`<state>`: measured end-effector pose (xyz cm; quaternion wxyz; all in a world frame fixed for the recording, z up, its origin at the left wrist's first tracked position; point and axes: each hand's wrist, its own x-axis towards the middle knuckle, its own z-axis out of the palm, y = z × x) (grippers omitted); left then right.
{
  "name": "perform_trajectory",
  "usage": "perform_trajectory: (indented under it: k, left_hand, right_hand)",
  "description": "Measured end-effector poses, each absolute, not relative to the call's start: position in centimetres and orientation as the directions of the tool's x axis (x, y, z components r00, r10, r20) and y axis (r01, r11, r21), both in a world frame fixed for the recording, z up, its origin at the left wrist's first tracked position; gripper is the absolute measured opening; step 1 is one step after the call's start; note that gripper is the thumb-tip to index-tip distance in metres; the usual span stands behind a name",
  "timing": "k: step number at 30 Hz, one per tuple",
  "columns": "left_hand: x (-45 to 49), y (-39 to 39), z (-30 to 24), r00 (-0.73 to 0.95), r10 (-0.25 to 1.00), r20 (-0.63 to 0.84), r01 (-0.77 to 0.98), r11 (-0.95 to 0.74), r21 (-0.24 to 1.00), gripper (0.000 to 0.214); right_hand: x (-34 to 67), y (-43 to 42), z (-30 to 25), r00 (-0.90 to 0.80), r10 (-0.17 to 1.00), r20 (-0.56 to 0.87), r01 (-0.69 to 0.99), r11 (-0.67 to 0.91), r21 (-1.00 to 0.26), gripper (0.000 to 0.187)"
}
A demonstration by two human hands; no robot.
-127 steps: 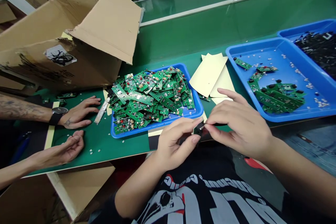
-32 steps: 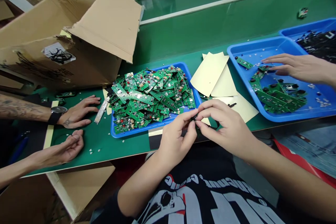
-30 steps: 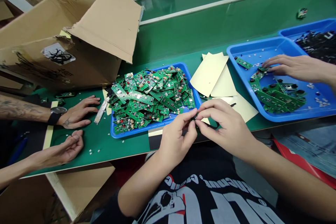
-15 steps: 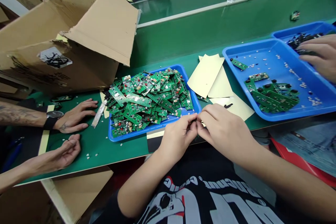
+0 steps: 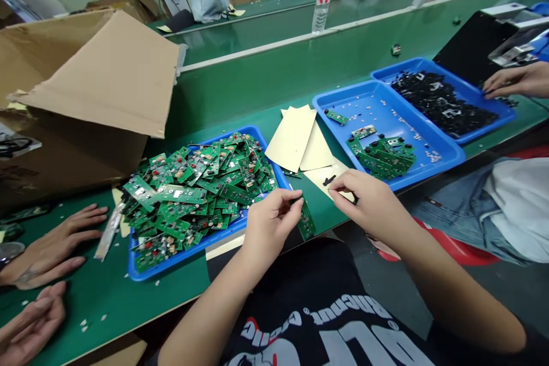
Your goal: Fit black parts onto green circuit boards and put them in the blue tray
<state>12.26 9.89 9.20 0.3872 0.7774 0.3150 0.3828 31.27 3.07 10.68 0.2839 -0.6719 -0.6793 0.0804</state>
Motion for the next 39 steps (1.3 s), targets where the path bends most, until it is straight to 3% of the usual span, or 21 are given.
perform_trajectory:
  k: [3,5,9,14,19,23,27,29,32,34,39]
  left_hand:
    - [16.3,10.9,8.6,0.572,0.754,0.325,0.161,-0.491,0.856,0.007]
    - [20.0,11.6,7.9,0.617,0.753,0.231,0.208,-0.438,0.874,0.010]
    - [27.1,12.8,6.5,0.641,0.743,0.191,0.269,-0.451,0.851,0.013]
    - [31.5,12.7,5.7,0.691,0.699,0.182,0.359,-0.551,0.753,0.017]
    - [32.9,11.8,5.7,0.736,0.634,0.238,0.423,-0.705,0.569,0.023]
    - [30.8,10.9,6.9,0.748,0.562,0.354,0.419,-0.813,0.404,0.047]
    - [23.2,11.2,8.3,0.719,0.584,0.378,0.513,-0.812,0.279,0.022]
    - [18.4,12.2,8.8,0.583,0.689,0.430,0.668,-0.708,0.229,0.027]
    - [12.7,14.2,8.7,0.358,0.818,0.451,0.843,-0.491,0.220,0.039]
    - [11.0,15.2,8.3,0.318,0.853,0.413,0.879,-0.429,0.209,0.041]
    - [10.6,15.1,7.5,0.363,0.837,0.410,0.838,-0.486,0.249,0.028]
  right_hand:
    - [33.1,1.0,9.8,0.227,0.936,0.268,0.800,-0.022,-0.600,0.014]
    - [34.4,-0.4,9.3,0.361,0.901,0.241,0.734,-0.116,-0.669,0.013]
    - [36.5,-2.7,8.5,0.554,0.817,0.159,0.627,-0.284,-0.725,0.016]
    - [37.7,-4.2,7.9,0.655,0.749,0.102,0.564,-0.394,-0.726,0.016]
    - [38.9,-3.9,7.8,0.655,0.756,-0.011,0.555,-0.491,-0.672,0.011]
    - [39.0,-3.4,7.6,0.631,0.775,0.038,0.583,-0.442,-0.682,0.015]
    - [37.6,-2.8,7.3,0.591,0.802,0.092,0.589,-0.350,-0.728,0.015]
    - [36.3,-2.2,7.1,0.567,0.822,0.052,0.546,-0.328,-0.771,0.011]
    - [34.5,-1.0,6.7,0.512,0.858,0.046,0.530,-0.274,-0.803,0.014]
    - [33.5,-0.1,6.3,0.442,0.892,0.090,0.562,-0.198,-0.803,0.019]
    - [31.7,1.2,5.7,0.379,0.911,0.162,0.525,-0.067,-0.849,0.017]
